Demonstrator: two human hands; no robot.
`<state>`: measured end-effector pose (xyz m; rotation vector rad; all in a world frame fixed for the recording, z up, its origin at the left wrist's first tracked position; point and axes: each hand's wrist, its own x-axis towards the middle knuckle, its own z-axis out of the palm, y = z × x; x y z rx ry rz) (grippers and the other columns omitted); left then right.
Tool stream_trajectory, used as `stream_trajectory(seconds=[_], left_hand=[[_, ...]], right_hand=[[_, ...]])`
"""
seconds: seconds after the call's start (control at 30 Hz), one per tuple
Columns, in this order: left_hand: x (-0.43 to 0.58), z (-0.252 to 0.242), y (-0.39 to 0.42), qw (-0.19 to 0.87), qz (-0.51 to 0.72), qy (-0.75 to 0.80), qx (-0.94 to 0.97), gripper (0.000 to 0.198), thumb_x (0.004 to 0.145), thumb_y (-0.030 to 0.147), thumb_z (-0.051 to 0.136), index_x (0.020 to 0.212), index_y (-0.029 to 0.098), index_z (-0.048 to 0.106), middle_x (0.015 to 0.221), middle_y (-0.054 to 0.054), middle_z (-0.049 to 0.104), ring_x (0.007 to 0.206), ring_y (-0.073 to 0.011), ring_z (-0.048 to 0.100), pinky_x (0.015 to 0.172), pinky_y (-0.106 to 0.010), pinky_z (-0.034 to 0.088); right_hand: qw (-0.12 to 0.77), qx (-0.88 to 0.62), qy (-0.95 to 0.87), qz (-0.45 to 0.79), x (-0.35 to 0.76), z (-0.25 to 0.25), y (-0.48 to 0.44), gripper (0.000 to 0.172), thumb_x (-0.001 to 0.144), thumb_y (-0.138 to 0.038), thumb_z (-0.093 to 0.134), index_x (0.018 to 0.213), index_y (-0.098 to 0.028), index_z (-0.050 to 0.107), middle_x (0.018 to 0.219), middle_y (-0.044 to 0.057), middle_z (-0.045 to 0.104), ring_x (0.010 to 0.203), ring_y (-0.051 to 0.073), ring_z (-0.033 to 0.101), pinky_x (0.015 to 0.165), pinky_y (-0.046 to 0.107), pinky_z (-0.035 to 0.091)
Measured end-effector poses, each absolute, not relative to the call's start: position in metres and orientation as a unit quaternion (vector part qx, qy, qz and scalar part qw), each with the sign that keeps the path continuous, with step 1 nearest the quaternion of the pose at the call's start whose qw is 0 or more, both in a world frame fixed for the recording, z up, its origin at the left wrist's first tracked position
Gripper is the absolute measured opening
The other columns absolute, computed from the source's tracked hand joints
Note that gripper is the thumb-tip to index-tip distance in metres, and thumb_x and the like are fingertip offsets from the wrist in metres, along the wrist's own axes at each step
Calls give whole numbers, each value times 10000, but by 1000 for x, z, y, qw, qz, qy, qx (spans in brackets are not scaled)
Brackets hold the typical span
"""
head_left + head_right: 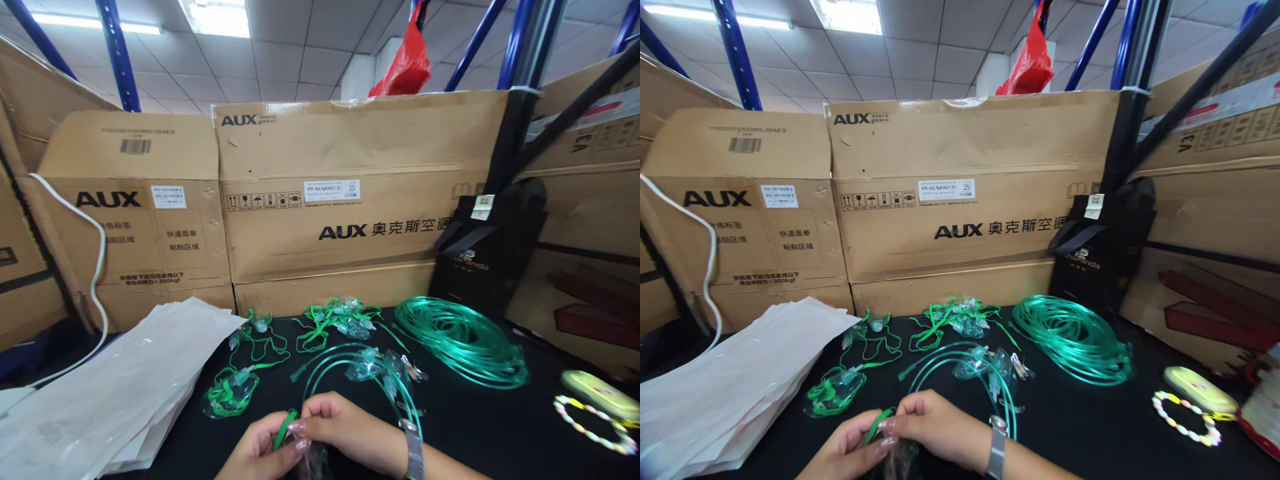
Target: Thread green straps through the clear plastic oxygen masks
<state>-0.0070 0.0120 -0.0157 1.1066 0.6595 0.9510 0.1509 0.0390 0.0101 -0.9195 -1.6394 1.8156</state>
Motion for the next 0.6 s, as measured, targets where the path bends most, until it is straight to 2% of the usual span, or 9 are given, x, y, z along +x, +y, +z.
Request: stream_trajectory(seconds=[0.2,0.6], left_hand=[[-7,-15,11,688,432,308,496,252,614,338,722,762,138,683,677,-13,618,661,-125,511,648,-240,368],[-8,-17,11,690,432,298,498,224,631,317,713,775,147,683,701,-17,623,677,-129,520,656,-241,379]], right_hand=[[259,-347,-608,665,151,14,38,405,575,-502,669,549,-141,487,508,-76,420,491,48,317,493,199,216],[256,-349,-616,658,152,12,40,396,584,-496,666,567,-131,512,507,-73,433,487,46,332,495,195,225]])
